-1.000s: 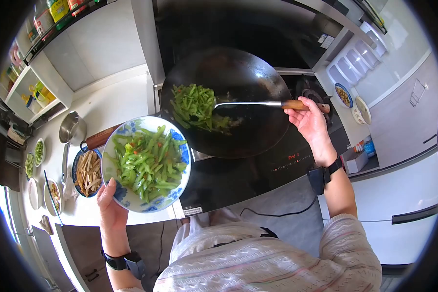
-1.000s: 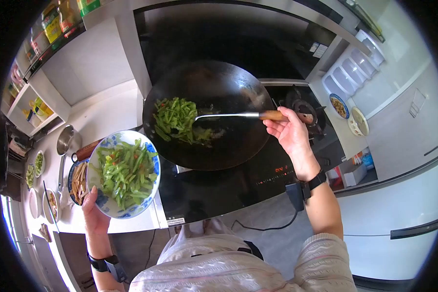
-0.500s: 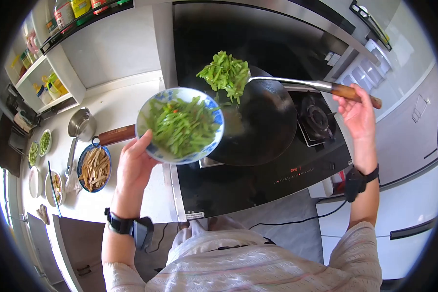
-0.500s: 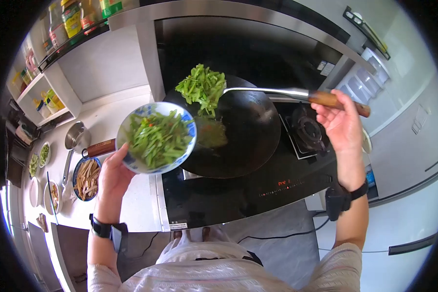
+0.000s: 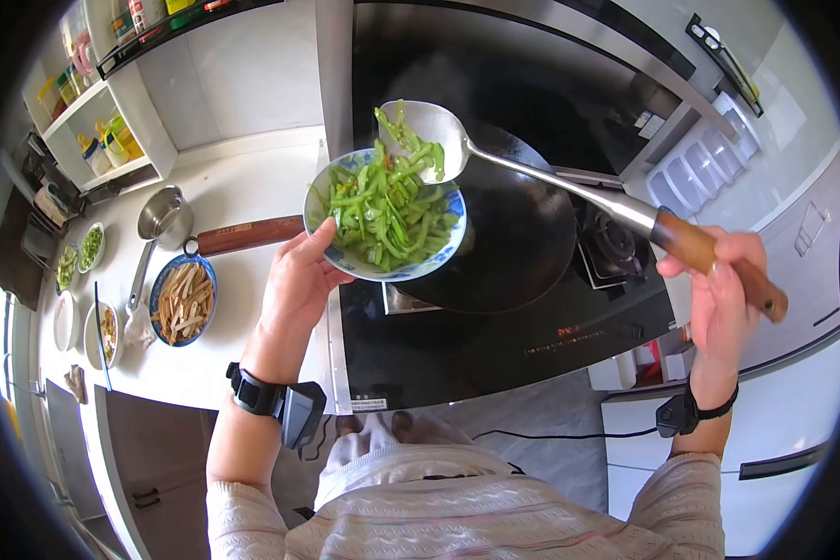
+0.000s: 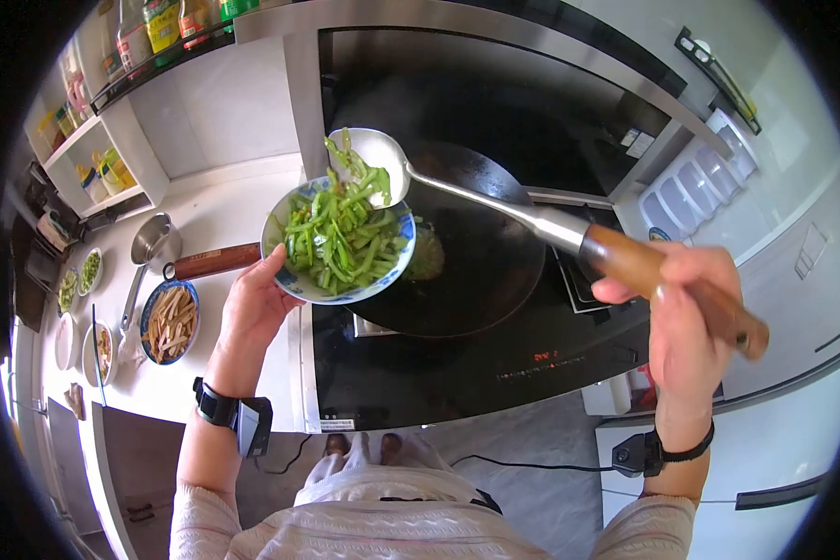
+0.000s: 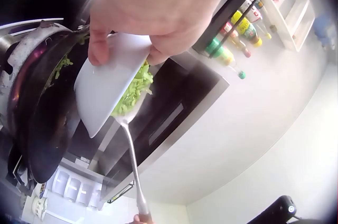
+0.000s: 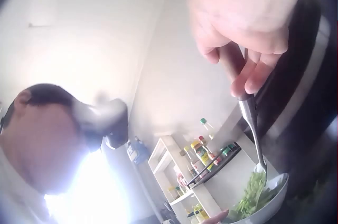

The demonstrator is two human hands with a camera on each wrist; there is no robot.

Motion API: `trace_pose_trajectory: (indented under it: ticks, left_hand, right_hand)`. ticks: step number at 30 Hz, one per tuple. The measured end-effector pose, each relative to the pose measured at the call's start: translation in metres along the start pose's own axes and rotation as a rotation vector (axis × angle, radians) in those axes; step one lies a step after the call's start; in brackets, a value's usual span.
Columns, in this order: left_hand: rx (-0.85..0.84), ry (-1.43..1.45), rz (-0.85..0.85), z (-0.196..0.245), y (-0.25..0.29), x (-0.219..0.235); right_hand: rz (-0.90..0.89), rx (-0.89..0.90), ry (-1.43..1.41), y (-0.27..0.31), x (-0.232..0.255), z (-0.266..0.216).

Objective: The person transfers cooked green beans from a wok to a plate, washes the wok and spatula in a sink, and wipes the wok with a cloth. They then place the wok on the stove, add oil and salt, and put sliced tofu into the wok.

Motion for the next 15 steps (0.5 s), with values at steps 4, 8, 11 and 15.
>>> trace_pose_trajectory:
  ticks: [4, 8, 11, 15]
  left_hand:
    - [0.002, 0.027, -0.011, -0.002, 0.01, 0.001]
    - [-0.02, 0.038, -0.004, -0.004, 0.022, 0.002]
    - [-0.023, 0.051, -0.001, -0.005, 0.031, 0.004]
    - [-0.029, 0.071, -0.006, -0.007, 0.042, 0.01]
  right_hand:
    - [-0.225, 0.141, 0.084, 0.013, -0.011, -0.025]
    - [-0.273, 0.166, 0.185, 0.025, -0.007, -0.034]
    - [-0.305, 0.185, 0.262, 0.033, -0.009, -0.041]
    - [-0.29, 0.167, 0.233, 0.039, -0.009, -0.042]
Point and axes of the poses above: each hand's wrist, its own y-axis away from the middle knuckle, its own x-axis out of the back of the hand, z = x × y, the point moved 5 cm from there along -y, towards the middle knuckle, and after that the axes turned 8 degrees about y, right-handed, at the moved point
